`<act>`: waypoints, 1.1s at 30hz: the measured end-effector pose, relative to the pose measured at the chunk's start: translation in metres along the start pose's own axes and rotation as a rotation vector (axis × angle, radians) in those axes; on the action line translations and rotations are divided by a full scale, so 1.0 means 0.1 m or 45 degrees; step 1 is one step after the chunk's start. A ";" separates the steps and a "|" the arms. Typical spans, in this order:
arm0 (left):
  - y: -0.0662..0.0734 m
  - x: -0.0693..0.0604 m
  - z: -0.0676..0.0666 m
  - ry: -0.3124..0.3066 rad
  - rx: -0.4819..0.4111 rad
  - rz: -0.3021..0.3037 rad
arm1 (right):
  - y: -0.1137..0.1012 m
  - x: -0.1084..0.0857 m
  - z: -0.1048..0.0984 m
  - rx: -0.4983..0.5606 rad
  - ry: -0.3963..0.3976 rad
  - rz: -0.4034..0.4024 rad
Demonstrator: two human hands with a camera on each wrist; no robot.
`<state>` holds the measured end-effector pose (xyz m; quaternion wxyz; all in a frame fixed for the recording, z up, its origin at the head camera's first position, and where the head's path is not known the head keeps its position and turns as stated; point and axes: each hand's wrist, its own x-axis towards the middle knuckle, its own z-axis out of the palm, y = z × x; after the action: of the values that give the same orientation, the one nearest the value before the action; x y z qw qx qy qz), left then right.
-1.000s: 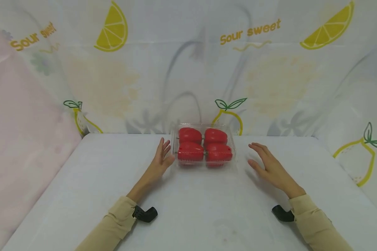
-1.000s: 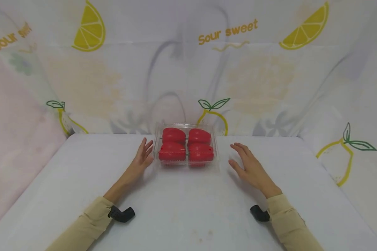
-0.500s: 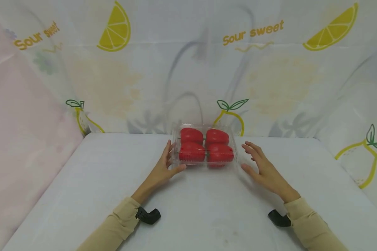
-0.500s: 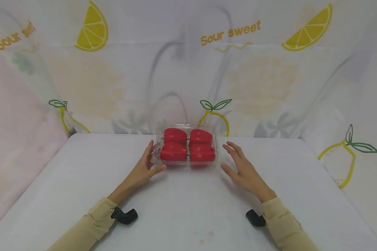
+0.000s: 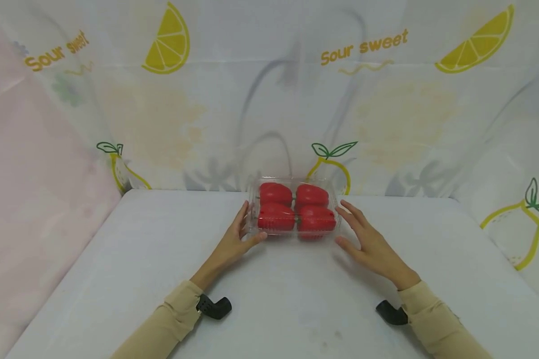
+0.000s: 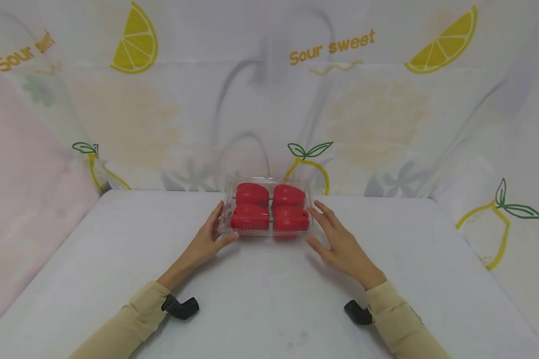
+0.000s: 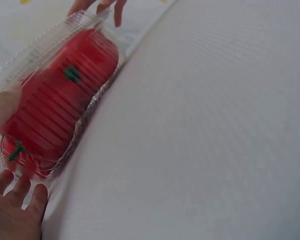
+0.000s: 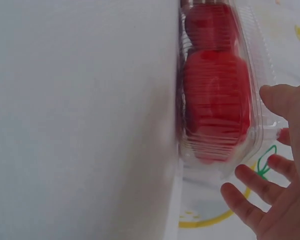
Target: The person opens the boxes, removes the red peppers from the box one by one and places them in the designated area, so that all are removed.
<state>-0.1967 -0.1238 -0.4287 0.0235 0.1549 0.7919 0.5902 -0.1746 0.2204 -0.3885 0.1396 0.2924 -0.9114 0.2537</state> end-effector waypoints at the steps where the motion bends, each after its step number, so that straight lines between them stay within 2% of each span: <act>1: 0.00 0.00 0.00 0.003 -0.007 -0.001 | 0.00 0.01 0.01 -0.005 -0.001 -0.003; 7: 0.04 -0.03 0.00 -0.003 -0.030 -0.017 | -0.02 0.03 0.03 -0.084 0.032 -0.054; 15: 0.34 -0.11 -0.02 -0.041 -0.017 -0.053 | -0.05 0.09 0.05 -0.229 0.107 -0.156; 17: 0.32 -0.11 -0.02 -0.040 -0.012 -0.060 | -0.06 0.10 0.05 -0.253 0.110 -0.181; 23: 0.07 -0.04 0.00 -0.010 -0.001 -0.043 | -0.10 0.15 0.06 -0.307 0.093 -0.237; 25: 0.02 -0.03 0.00 0.003 0.008 -0.030 | -0.10 0.17 0.05 -0.311 0.089 -0.236; 30: 0.01 -0.01 0.00 0.007 0.007 -0.044 | -0.11 0.23 0.00 -0.310 0.045 -0.257; 33: 0.09 -0.03 0.00 -0.005 0.004 -0.060 | -0.10 0.27 -0.05 -0.303 0.022 -0.306</act>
<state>-0.1919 -0.1225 -0.4203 0.0389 0.1374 0.7963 0.5878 -0.1894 0.2034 -0.3698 0.2105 0.3786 -0.8922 0.1279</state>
